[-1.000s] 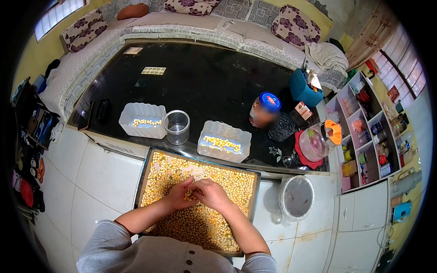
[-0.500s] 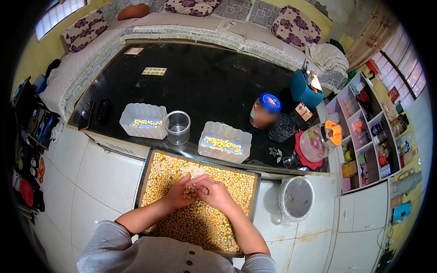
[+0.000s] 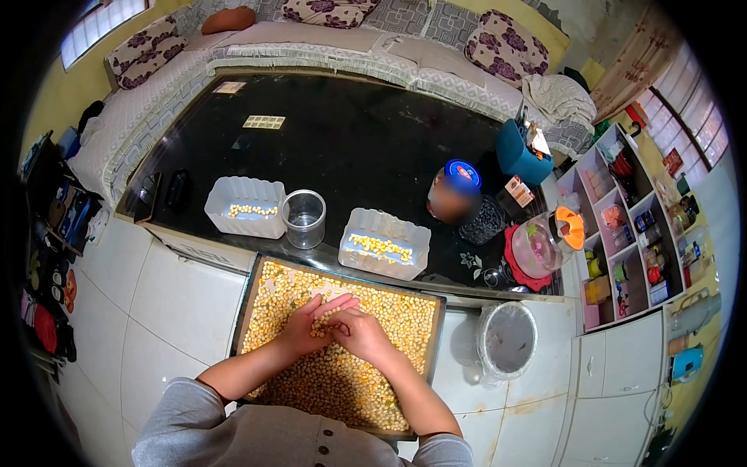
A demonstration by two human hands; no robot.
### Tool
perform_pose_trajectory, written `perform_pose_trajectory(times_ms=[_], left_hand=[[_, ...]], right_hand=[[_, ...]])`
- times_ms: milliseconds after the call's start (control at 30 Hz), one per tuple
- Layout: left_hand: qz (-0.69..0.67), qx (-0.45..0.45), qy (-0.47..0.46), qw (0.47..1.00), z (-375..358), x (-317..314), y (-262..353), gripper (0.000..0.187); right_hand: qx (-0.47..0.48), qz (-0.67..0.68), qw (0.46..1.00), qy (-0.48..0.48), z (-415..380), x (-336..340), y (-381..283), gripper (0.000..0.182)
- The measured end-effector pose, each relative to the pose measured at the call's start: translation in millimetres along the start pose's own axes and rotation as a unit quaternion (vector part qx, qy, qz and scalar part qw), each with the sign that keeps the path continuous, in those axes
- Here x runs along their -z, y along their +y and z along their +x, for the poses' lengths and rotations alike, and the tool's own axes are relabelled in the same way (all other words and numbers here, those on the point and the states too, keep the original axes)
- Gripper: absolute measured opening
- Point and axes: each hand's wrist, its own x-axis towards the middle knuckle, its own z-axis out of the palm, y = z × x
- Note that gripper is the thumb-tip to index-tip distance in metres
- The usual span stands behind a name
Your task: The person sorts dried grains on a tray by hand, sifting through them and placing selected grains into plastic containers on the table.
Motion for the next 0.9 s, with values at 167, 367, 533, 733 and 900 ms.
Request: perform_pose_trajectory(times_ms=[167, 367, 533, 733, 900], left_hand=[[-0.063, 0.008, -0.001, 0.998, -1, -4, -9, 0.065], [-0.151, 0.028, 0.001, 0.988, -1, -8, -17, 0.063], [-0.358, 0.112, -0.001, 0.927, 2, -13, -31, 0.062], [-0.506, 0.147, 0.003, 0.85, 1, -15, -30, 0.059], [-0.55, 0.171, 0.007, 0.818, 3, -13, -24, 0.056]], right_hand=[[0.003, 0.019, 1.0, -0.015, -1, -1, 1, 0.018], [-0.006, 0.011, 0.999, -0.033, -2, -6, 4, 0.015], [-0.001, -0.018, 0.999, -0.039, -2, -7, 4, 0.013], [0.002, -0.021, 0.999, -0.027, -3, -12, 5, 0.013], [-0.004, -0.034, 0.999, -0.024, -1, -11, 3, 0.014]])
